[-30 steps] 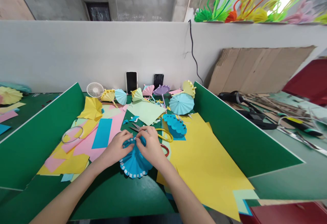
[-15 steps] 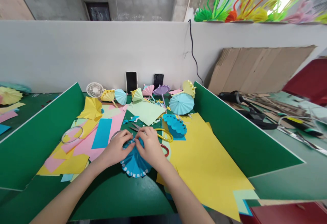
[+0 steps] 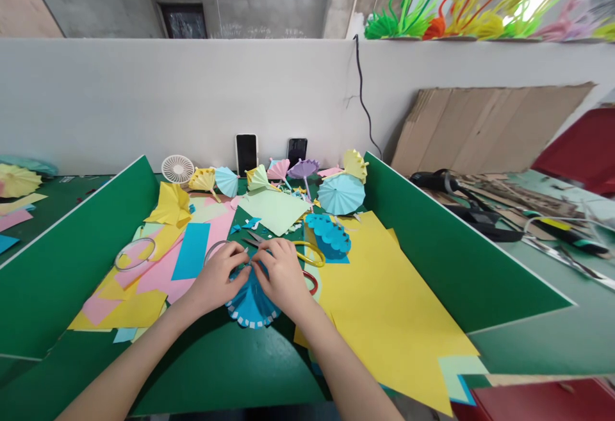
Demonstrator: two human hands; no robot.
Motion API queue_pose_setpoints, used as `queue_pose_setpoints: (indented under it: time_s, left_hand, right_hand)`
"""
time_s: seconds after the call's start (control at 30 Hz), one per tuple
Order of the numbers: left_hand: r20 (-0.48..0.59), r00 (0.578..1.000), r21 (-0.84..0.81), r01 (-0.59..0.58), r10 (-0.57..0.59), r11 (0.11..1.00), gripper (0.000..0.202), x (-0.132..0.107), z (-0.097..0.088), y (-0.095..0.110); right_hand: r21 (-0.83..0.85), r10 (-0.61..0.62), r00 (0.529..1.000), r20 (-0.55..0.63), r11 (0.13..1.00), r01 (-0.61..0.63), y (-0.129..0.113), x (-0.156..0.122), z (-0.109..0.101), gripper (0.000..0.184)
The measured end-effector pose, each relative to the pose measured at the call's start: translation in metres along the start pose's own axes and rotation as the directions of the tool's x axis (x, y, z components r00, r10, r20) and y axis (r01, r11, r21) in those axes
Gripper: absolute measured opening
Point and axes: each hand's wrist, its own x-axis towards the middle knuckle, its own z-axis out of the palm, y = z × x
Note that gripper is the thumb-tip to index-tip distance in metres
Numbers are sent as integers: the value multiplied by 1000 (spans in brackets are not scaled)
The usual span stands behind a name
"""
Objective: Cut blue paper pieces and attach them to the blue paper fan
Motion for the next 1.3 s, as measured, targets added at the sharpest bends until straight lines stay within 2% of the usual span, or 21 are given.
queue_pose_setpoints:
  time_s: [0.27, 0.4, 0.53, 0.7, 0.8, 0.87, 0.93, 1.0, 1.1, 1.2, 1.23, 1.3]
  left_hand:
    - [5, 1000, -17, 0, 0, 1000, 16, 0, 0, 0]
    - [2, 1000, -28, -6, 6, 1000, 16, 0, -1, -1]
    - [-19, 1000, -49, 5, -5, 999, 14, 0, -1, 0]
    - [-18, 1000, -156, 18, -21, 988, 13, 2, -1, -3]
    - [-63, 987, -286, 123, -146, 950, 20, 5, -2, -10]
    - [-97, 952, -388, 233, -291, 892, 31, 8, -3, -16]
    - [-105, 915, -470, 300, -390, 830, 33, 10, -4, -21]
    - [-94, 891, -516, 338, -444, 787, 28, 11, -5, -23]
    - [-86, 889, -541, 338, -450, 770, 17, 10, -7, -23]
    - [-102, 900, -542, 307, -424, 782, 11, 10, -8, -21]
    - [-107, 903, -542, 297, -416, 786, 10, 10, -8, -21]
    - [-112, 910, -548, 279, -399, 788, 9, 10, -8, -20]
  right_hand:
    - [-37, -20, 1000, -7, 999, 20, 3, 1, 0, 11]
    - [-12, 25, 999, -24, 1000, -25, 3, 0, 1, 10]
    - [129, 114, 993, -16, 985, -111, 3, 1, 1, 15]
    - [355, 233, 961, 147, 895, -271, 2, 4, -5, 4]
    - [434, 293, 923, 251, 818, -378, 0, 7, -10, 3]
    - [459, 286, 901, 325, 785, -415, -1, 8, -12, 8]
    - [461, 295, 891, 346, 773, -435, -1, 9, -11, 12]
    - [437, 364, 885, 289, 773, -460, 4, 10, -10, 17]
    - [321, 499, 857, 131, 796, -513, 20, 7, -7, 22]
    - [20, 493, 870, -14, 870, -493, 40, -2, -1, 14]
    - [-71, 486, 874, -21, 871, -486, 45, -5, 1, 12]
    - [-195, 480, 876, 41, 864, -464, 49, -9, 5, 15]
